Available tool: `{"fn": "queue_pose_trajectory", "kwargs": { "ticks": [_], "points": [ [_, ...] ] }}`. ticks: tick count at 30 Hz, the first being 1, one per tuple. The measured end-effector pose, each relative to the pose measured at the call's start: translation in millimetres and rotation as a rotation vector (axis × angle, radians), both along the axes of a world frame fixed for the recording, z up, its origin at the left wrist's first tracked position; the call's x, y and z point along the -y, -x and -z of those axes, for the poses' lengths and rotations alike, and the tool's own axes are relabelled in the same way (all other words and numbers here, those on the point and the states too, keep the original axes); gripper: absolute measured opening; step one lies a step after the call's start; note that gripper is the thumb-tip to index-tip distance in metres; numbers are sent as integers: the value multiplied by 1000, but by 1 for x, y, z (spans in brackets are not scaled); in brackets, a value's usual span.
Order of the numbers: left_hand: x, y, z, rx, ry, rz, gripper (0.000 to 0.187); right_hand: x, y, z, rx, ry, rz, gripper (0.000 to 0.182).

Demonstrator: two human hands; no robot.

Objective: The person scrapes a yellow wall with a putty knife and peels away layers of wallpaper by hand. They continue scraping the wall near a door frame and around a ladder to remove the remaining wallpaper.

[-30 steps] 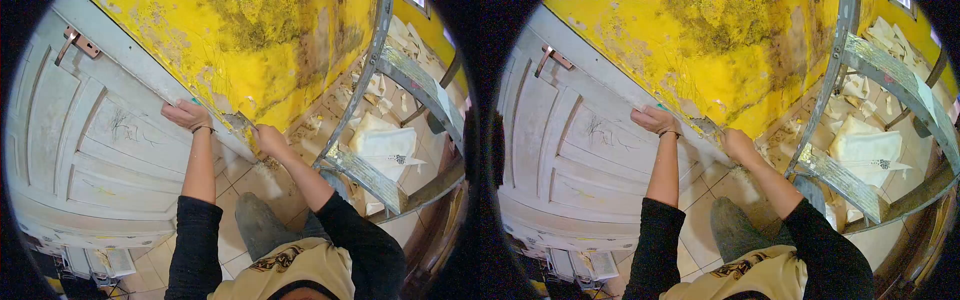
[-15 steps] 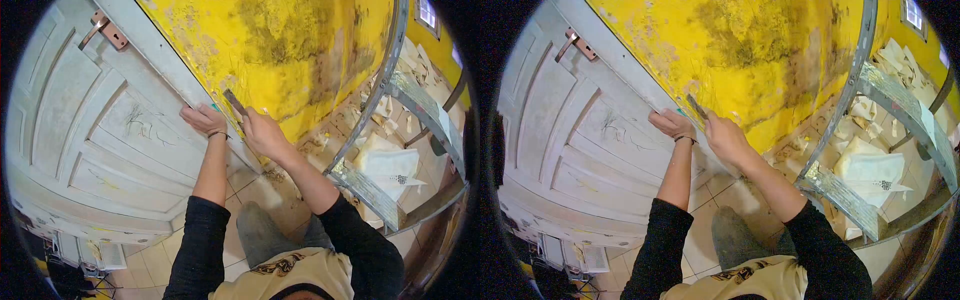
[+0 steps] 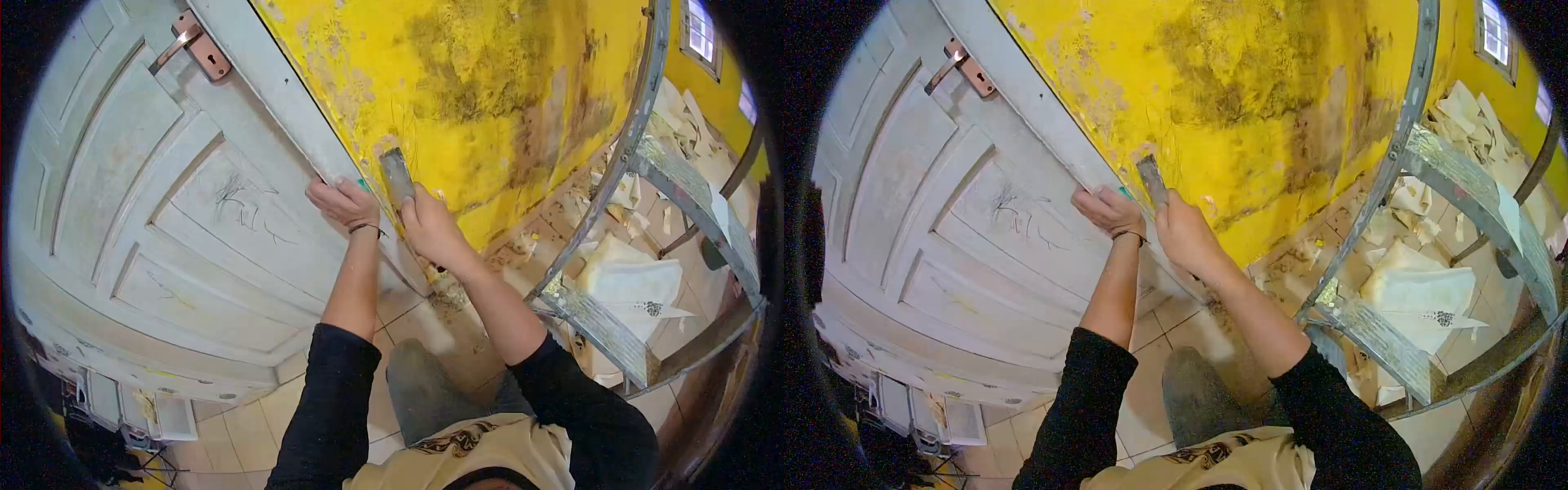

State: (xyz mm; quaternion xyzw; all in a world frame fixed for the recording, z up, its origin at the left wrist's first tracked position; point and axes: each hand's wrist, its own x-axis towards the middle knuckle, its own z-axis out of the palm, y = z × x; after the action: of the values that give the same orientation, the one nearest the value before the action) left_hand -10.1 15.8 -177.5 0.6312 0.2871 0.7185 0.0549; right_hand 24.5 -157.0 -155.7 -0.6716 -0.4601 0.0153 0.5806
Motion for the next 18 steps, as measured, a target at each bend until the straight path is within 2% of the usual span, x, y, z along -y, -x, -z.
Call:
{"fn": "queue_pose_trajectory", "kwargs": {
  "ticks": [1,3,7,9,11,13,15,18],
  "points": [
    [-1,-2,1,4,-1,6,40,3,-1,-4,4,-1,6,26],
    [-3,-1,3,14,9,-4,41,8,2,-14,-456,63,-204,26],
    [-6,-2,3,-2,-14,-32,44,-7,11,-20,-626,-7,-255,21],
    [-3,1,5,-6,-7,-47,44,-19,5,0,-699,-82,-312,18],
    [-3,0,4,-2,28,-18,44,-11,-5,-9,-1295,-110,-668,21],
    [-3,0,3,-9,40,-25,43,-3,-3,-14,-1325,-168,-720,18],
    [-3,0,3,1,17,-8,42,7,4,-19,-919,-79,-456,19],
    [-3,0,3,-2,11,1,38,20,2,-6,-779,-68,-441,20]
  ]
}}
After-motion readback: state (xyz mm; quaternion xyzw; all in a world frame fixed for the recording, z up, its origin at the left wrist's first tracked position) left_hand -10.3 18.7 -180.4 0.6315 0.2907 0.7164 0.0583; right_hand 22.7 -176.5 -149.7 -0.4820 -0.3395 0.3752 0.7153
